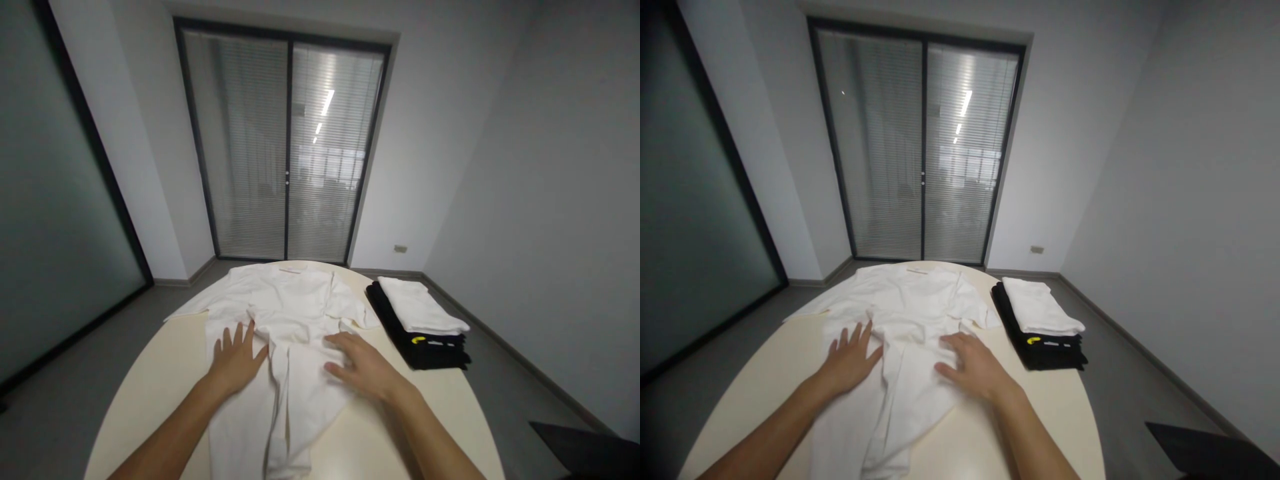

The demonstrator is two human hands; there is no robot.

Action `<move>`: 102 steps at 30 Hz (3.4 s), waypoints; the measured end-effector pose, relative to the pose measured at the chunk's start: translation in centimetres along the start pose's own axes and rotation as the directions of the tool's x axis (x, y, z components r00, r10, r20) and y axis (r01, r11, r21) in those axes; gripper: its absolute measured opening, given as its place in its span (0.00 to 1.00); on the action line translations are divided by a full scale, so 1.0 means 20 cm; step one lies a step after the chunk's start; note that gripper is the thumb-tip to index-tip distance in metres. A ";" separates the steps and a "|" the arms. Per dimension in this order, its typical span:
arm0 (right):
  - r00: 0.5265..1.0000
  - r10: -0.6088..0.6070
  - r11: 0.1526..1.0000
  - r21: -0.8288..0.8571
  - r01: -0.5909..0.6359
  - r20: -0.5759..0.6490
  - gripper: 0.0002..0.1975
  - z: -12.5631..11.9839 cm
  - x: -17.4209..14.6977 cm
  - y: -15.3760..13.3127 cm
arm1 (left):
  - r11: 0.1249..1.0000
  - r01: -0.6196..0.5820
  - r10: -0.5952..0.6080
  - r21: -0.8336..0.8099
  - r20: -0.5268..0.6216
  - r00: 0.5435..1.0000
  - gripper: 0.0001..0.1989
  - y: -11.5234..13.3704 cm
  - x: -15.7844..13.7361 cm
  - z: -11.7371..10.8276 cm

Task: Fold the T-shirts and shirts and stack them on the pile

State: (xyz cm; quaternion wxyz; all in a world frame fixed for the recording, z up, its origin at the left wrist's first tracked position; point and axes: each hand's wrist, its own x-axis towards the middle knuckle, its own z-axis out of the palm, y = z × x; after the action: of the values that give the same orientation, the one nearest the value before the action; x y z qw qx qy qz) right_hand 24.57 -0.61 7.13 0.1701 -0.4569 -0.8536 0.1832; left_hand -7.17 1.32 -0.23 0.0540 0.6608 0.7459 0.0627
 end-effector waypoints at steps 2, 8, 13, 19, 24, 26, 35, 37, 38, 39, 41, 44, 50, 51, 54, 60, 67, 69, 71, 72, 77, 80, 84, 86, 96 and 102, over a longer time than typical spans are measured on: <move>0.997 0.005 0.999 -0.033 -0.002 0.081 0.37 0.06 -0.01 -0.01 | 0.998 -0.061 0.061 0.006 0.029 0.998 0.44 -0.02 0.04 0.04; 0.982 0.165 0.979 -0.137 -0.152 0.095 0.42 0.14 0.06 0.14 | 0.980 -0.200 0.200 0.004 -0.080 0.977 0.42 -0.14 0.21 -0.01; 0.987 0.129 0.974 -0.174 -0.144 -0.095 0.22 0.11 0.11 0.25 | 0.991 -0.033 0.064 0.132 -0.239 0.969 0.33 -0.17 0.22 -0.07; 0.989 -0.002 0.954 0.298 0.046 -0.146 0.16 0.05 0.07 0.20 | 0.982 -0.098 0.117 0.159 -0.111 0.987 0.26 -0.25 0.23 -0.07; 0.969 0.212 0.818 0.567 -0.103 -0.129 0.15 -0.04 -0.02 0.28 | 0.973 -0.186 0.181 0.139 0.048 0.982 0.30 -0.45 0.29 -0.09; 0.942 0.336 0.746 0.616 -0.254 -0.017 0.19 -0.07 -0.05 0.30 | 0.974 -0.197 0.184 0.115 0.121 0.975 0.32 -0.56 0.29 -0.12; 0.919 0.168 0.891 0.344 -0.296 0.357 0.36 -0.05 -0.02 0.16 | 0.953 -0.129 0.106 0.274 0.097 0.990 0.35 -0.51 0.20 -0.33; 0.979 0.101 0.952 0.270 -0.147 0.174 0.27 -0.03 -0.02 0.11 | 0.941 -0.209 0.221 0.267 -0.018 0.975 0.32 -0.36 0.18 -0.28; 0.993 0.045 0.969 0.238 -0.071 0.111 0.27 -0.02 -0.01 0.09 | 0.939 -0.251 0.272 0.235 -0.064 0.960 0.32 -0.29 0.16 -0.24; 0.997 -0.008 0.979 0.202 -0.008 0.082 0.31 -0.01 -0.01 0.08 | 0.939 -0.283 0.306 0.196 -0.097 0.947 0.33 -0.22 0.15 -0.20; 0.988 -0.054 0.991 0.125 0.036 0.145 0.46 0.01 -0.01 0.06 | 0.931 -0.348 0.358 0.107 -0.092 0.929 0.35 -0.12 0.12 -0.12; 0.935 0.059 0.997 0.034 -0.075 0.349 0.62 0.04 -0.01 0.06 | 0.912 -0.410 0.409 0.027 0.024 0.912 0.34 -0.03 0.07 -0.06; 0.850 0.158 0.987 -0.092 -0.129 0.502 0.69 0.03 -0.05 -0.03 | 0.909 -0.416 0.401 0.015 0.236 0.885 0.37 -0.06 -0.07 -0.18; 0.854 0.150 0.988 -0.106 -0.111 0.498 0.69 0.02 -0.07 -0.06 | 0.906 -0.424 0.406 0.018 0.255 0.878 0.38 -0.07 -0.09 -0.21; 0.913 0.102 0.994 -0.071 -0.081 0.396 0.58 -0.01 -0.09 -0.15 | 0.894 -0.446 0.422 0.056 0.233 0.876 0.33 -0.04 -0.14 -0.28; 0.982 0.008 0.997 -0.083 0.008 0.191 0.40 0.07 -0.03 -0.15 | 0.912 -0.393 0.402 0.118 -0.064 0.913 0.32 0.11 -0.08 -0.20; 0.873 0.243 0.970 -0.128 -0.208 0.422 0.61 0.06 -0.02 -0.06 | 0.932 -0.362 0.359 0.006 0.129 0.924 0.34 0.15 -0.08 -0.08; 0.906 0.231 0.972 -0.116 -0.203 0.355 0.53 0.01 -0.04 -0.07 | 0.928 -0.374 0.366 -0.004 0.210 0.907 0.37 0.16 -0.11 -0.13; 0.950 0.213 0.976 -0.102 -0.194 0.228 0.36 -0.01 -0.03 -0.08 | 0.917 -0.399 0.384 0.005 0.258 0.886 0.37 0.19 -0.12 -0.19; 0.963 0.216 0.974 -0.109 -0.201 0.162 0.29 -0.01 -0.02 -0.08 | 0.912 -0.410 0.392 0.020 0.251 0.885 0.35 0.21 -0.11 -0.21; 0.940 0.302 0.889 -0.310 -0.338 -0.160 0.26 0.04 0.06 0.03 | 0.929 -0.352 0.355 0.111 -0.003 0.935 0.30 0.36 -0.06 -0.15; 0.922 0.265 0.833 -0.414 -0.367 -0.284 0.26 0.07 0.11 0.12 | 0.949 -0.311 0.315 0.060 -0.092 0.945 0.31 0.39 -0.03 -0.02; 0.901 0.293 0.804 -0.427 -0.413 -0.320 0.13 0.07 0.19 0.21 | 0.946 -0.324 0.323 0.000 -0.046 0.945 0.32 0.35 -0.01 0.06; 0.854 0.402 0.801 -0.325 -0.503 -0.332 0.13 0.03 0.26 0.25 | 0.944 -0.329 0.329 -0.001 -0.031 0.944 0.32 0.33 0.01 0.05; 0.585 0.629 0.662 -0.041 -0.748 -0.512 0.24 -0.44 0.61 0.45 | 0.935 -0.354 0.354 -0.001 0.035 0.935 0.33 0.16 0.08 0.02; 0.640 0.479 0.656 -0.239 -0.716 -0.601 0.29 -0.43 0.63 0.48 | 0.941 -0.337 0.337 0.002 0.047 0.940 0.33 0.15 0.08 -0.01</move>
State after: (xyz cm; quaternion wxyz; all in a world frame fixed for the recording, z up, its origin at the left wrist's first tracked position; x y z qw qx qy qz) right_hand 28.73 16.18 11.66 0.1935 -0.7772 -0.5908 -0.0973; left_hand -4.40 3.20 0.41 0.0564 0.7803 0.6207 0.0521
